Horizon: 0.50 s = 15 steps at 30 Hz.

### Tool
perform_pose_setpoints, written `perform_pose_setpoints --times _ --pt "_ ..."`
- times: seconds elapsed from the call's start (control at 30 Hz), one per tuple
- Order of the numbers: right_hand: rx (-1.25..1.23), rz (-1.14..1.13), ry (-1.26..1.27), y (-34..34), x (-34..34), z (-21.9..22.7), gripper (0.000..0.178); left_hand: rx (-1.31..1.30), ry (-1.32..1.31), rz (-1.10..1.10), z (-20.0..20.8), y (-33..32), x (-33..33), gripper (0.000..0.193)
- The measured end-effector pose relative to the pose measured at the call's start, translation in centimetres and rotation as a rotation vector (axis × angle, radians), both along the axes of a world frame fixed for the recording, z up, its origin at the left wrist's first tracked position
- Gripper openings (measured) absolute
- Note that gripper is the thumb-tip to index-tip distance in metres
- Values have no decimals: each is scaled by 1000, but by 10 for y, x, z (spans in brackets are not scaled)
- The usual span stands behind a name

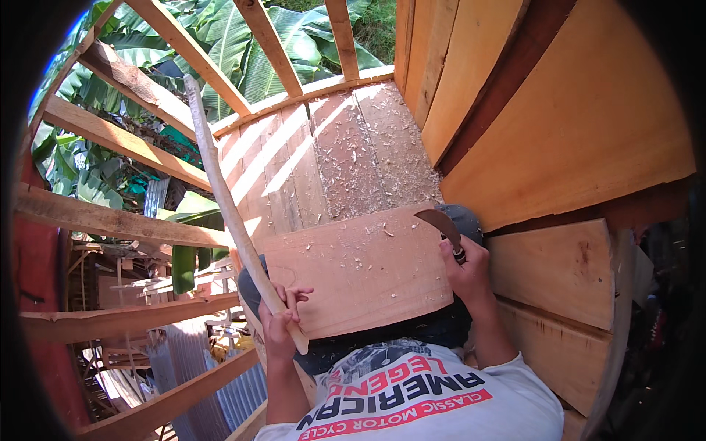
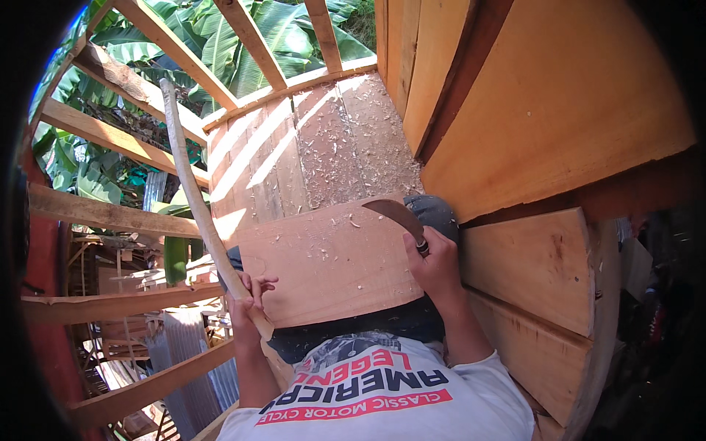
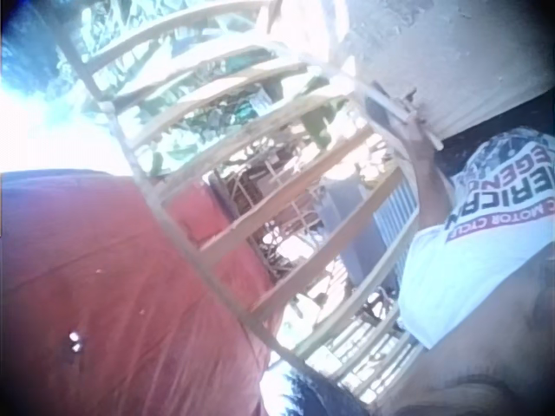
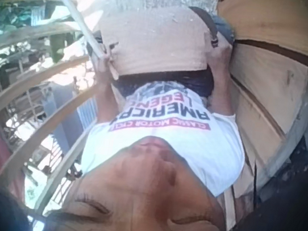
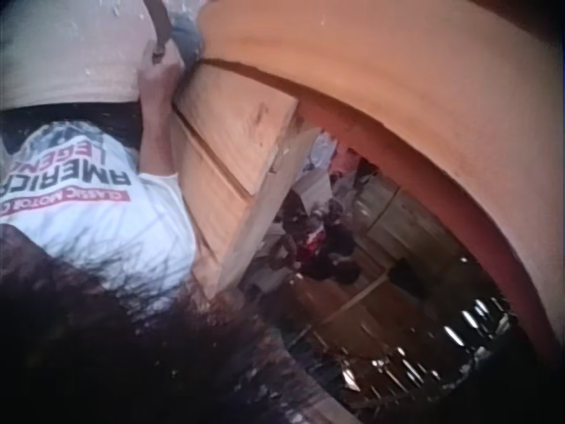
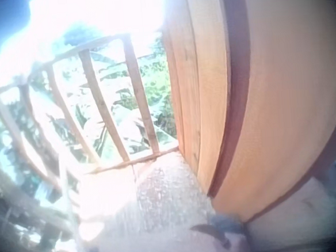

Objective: The person sits on the floor of a wooden structure and uses a curved knife to shave and shape a long, thin piece of wood. They hold the wood against a flat board on their lap and repeatedly scrape the surface to remove thin shavings, refining the wood's shape.

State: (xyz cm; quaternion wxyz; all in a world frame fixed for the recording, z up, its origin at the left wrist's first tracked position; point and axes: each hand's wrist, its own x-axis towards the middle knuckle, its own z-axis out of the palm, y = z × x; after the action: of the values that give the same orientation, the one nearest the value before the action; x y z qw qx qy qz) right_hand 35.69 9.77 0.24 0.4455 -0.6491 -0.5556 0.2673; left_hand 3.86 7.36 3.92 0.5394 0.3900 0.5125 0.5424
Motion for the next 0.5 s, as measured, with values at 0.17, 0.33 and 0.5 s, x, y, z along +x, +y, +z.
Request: perform_pose_setpoints --times 0.17,0.33,0.5 --pt "99 229 -112 16 -21 28 19 -318 -422 -320 20 24 27 34" --pt "185 333 -451 49 -48 53 18 -310 -263 -510 20 41 45 34" --pt "233 238 -505 84 -51 63 19 -118 24 -534 23 39 56 31"
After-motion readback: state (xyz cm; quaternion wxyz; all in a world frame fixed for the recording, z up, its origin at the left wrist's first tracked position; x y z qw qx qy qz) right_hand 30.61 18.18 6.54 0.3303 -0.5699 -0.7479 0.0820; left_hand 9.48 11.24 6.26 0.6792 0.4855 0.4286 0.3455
